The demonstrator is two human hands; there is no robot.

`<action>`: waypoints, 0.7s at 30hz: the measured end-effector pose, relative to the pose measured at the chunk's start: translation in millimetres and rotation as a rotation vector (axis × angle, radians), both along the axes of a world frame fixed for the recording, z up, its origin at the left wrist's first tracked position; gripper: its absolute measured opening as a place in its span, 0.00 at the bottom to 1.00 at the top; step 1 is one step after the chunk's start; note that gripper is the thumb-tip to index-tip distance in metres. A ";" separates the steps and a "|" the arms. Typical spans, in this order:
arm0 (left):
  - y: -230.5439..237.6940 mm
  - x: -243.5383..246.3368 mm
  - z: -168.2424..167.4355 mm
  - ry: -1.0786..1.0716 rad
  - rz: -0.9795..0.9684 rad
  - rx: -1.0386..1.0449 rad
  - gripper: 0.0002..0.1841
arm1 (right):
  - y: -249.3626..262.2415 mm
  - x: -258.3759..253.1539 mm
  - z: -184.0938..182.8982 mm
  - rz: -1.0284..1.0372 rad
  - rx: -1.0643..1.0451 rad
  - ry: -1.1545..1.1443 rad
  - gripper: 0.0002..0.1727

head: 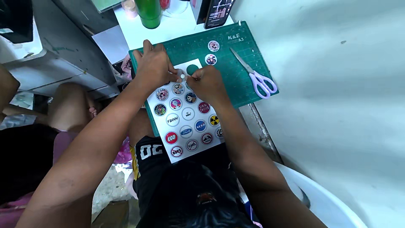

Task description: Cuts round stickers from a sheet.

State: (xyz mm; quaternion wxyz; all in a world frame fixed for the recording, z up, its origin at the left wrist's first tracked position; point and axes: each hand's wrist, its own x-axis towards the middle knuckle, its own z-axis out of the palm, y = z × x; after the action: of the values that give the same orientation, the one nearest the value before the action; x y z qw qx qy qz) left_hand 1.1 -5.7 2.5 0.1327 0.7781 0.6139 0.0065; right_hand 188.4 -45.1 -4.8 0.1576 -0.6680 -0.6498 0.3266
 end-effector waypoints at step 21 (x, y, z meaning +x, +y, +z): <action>-0.8 -12.8 -4.2 -0.117 -0.050 -0.050 0.10 | 93.6 10.0 10.4 0.814 0.101 -0.105 0.15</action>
State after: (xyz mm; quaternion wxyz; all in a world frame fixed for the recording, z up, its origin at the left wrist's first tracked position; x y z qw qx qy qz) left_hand -11.8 -6.5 -1.7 0.1880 0.7878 0.5856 0.0334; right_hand 198.4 48.5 5.6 0.0149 -0.3637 -0.8833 0.2956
